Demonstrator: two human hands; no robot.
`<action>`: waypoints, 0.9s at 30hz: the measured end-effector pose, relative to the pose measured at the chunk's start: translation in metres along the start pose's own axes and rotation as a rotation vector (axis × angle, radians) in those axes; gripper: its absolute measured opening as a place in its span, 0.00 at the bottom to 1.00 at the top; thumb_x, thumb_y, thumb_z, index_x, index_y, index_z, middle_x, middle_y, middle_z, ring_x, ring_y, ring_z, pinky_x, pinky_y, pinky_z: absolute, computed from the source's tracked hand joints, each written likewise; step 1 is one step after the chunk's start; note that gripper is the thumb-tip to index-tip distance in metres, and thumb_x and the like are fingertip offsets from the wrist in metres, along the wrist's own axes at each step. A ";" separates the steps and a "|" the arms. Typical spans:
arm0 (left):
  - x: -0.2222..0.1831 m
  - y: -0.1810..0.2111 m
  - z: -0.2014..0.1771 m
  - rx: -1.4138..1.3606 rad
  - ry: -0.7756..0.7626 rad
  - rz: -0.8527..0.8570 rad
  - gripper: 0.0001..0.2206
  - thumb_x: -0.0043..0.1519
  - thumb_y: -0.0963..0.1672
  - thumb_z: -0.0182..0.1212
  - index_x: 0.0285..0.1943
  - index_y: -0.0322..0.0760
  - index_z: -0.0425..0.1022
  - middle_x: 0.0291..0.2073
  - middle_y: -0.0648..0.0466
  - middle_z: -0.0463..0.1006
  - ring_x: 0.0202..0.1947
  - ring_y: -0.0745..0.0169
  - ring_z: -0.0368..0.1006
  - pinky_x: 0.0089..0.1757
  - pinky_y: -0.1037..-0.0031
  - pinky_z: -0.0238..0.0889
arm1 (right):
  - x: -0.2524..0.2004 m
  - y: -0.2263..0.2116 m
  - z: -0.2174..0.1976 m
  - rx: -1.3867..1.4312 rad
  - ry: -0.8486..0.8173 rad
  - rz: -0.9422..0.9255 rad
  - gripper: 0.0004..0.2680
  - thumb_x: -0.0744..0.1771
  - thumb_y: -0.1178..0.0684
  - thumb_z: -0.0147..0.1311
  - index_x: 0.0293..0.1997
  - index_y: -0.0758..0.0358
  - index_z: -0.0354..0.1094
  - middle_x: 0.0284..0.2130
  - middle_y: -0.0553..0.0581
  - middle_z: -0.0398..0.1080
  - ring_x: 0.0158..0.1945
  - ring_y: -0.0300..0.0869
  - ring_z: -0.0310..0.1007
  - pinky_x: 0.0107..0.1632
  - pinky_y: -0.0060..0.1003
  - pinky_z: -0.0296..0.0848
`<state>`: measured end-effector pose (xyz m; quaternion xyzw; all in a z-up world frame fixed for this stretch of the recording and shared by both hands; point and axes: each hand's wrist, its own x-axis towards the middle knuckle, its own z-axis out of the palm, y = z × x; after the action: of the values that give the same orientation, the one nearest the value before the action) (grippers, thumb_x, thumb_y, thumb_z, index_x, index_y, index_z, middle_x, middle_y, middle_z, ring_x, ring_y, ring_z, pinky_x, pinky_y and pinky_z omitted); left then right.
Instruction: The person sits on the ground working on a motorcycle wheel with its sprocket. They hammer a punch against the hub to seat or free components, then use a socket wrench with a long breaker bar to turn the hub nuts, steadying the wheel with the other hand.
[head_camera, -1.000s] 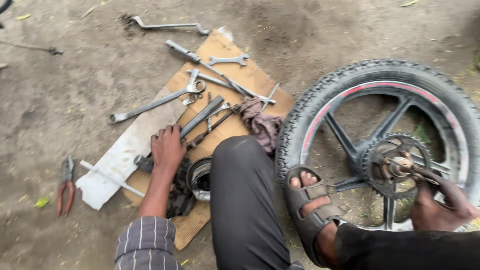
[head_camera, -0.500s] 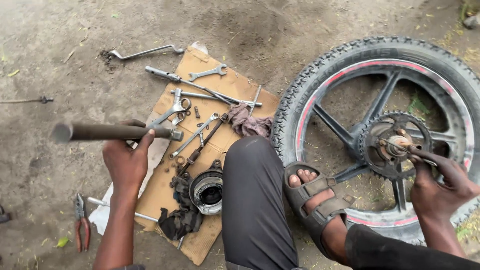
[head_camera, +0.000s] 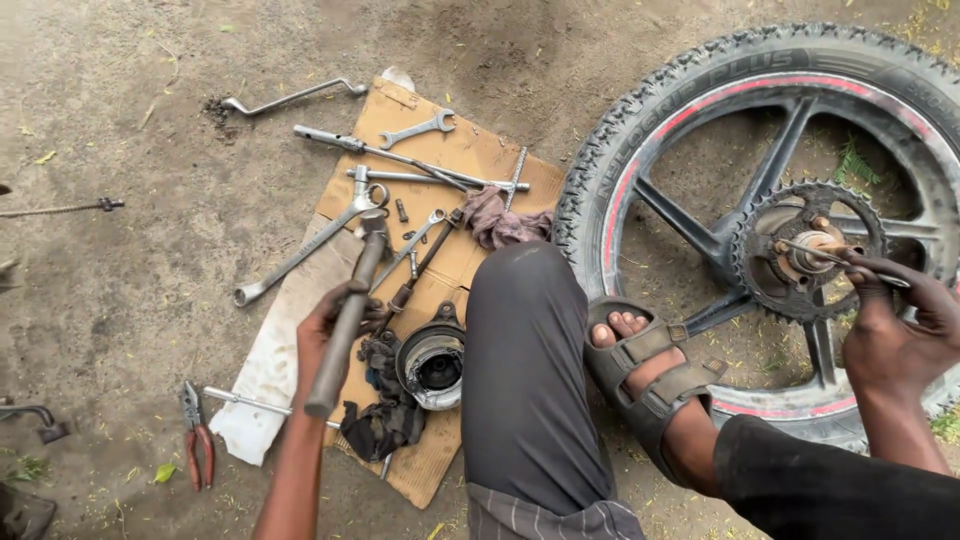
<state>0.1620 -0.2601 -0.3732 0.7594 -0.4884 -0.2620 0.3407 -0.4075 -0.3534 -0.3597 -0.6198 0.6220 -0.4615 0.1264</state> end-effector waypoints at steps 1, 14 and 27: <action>-0.003 -0.019 0.008 -0.399 -0.008 -0.145 0.13 0.62 0.39 0.60 0.56 0.40 0.78 0.41 0.43 0.85 0.37 0.56 0.84 0.42 0.63 0.76 | -0.001 0.004 0.000 0.014 -0.007 0.023 0.02 0.74 0.64 0.59 0.51 0.66 0.76 0.43 0.57 0.77 0.47 0.37 0.77 0.53 0.29 0.72; 0.035 -0.049 0.003 -1.257 -0.142 -0.792 0.15 0.65 0.43 0.59 0.54 0.22 0.68 0.38 0.43 0.78 0.34 0.59 0.81 0.38 0.76 0.77 | -0.002 0.018 -0.003 -0.087 -0.083 -0.104 0.03 0.74 0.62 0.57 0.53 0.67 0.76 0.41 0.59 0.77 0.44 0.38 0.78 0.49 0.30 0.74; -0.035 0.188 0.016 -0.629 -0.294 -0.175 0.22 0.60 0.42 0.67 0.61 0.29 0.65 0.24 0.54 0.69 0.15 0.73 0.61 0.18 0.78 0.56 | 0.009 0.012 -0.019 -0.198 -0.026 -0.180 0.08 0.66 0.61 0.67 0.48 0.62 0.80 0.37 0.60 0.79 0.38 0.42 0.78 0.42 0.35 0.70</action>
<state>0.0307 -0.2873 -0.2354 0.6106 -0.3610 -0.5341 0.4600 -0.4311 -0.3557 -0.3547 -0.6885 0.6047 -0.3992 0.0310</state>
